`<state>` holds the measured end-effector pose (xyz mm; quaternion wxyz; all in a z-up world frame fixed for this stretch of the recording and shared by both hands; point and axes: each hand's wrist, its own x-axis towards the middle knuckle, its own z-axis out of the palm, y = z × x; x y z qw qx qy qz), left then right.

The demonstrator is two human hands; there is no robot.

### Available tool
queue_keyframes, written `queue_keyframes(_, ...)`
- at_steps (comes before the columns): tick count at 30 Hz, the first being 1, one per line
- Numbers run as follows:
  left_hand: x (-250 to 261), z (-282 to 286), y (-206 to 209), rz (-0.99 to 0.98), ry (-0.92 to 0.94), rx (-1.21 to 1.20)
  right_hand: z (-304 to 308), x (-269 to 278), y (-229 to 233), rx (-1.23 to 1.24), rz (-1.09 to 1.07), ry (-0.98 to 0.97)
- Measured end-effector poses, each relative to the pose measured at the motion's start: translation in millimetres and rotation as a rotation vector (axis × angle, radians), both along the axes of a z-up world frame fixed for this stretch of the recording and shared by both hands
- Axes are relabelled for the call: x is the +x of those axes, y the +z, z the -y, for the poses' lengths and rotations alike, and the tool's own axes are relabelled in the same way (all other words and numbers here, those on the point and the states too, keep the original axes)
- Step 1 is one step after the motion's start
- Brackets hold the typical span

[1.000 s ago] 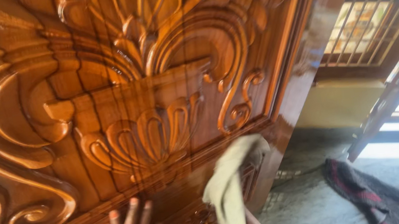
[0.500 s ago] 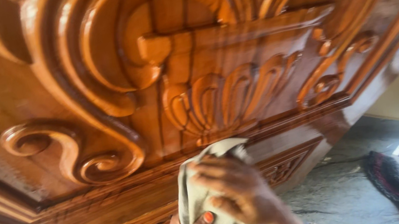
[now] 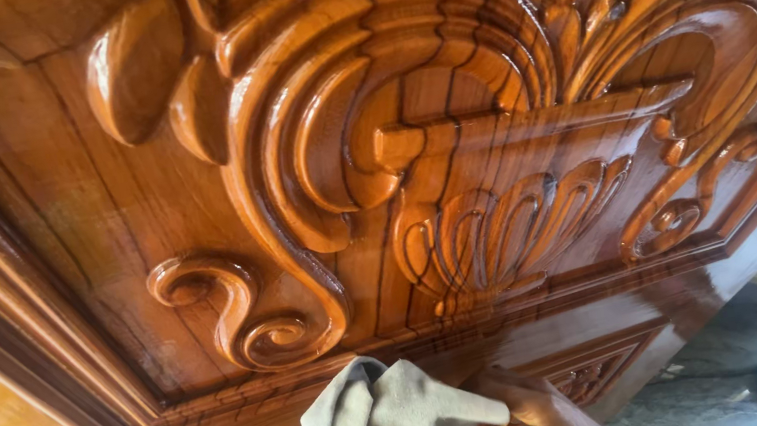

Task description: The person wipes a carved wooden cabinet with a cloth, moving across the surface and into the carved details. The hands repeatedly rub and polish the wood, focusing on different sections of the cabinet front.

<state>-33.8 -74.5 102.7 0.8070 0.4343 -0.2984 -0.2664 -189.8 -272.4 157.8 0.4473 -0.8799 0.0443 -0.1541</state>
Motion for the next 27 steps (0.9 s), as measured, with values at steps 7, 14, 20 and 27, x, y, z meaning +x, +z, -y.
queue_keyframes(7,16.2,-12.3,-33.5,-0.021,0.177,-0.002,2.6,-5.7,-6.5,0.482,0.321,-0.26)
queue_keyframes(14,20.6,-14.6,-29.1,-0.124,0.328,-0.059,14.5,-35.8,-0.7,0.212,0.453,-0.439)
queue_keyframes(20,34.1,-23.6,-3.1,-0.117,-0.064,0.147,28.2,-51.8,-3.9,0.175,0.362,-0.4)
queue_keyframes(27,2.1,1.6,-19.0,-0.245,0.127,0.245,32.9,-61.4,9.5,-0.067,0.457,-0.328)
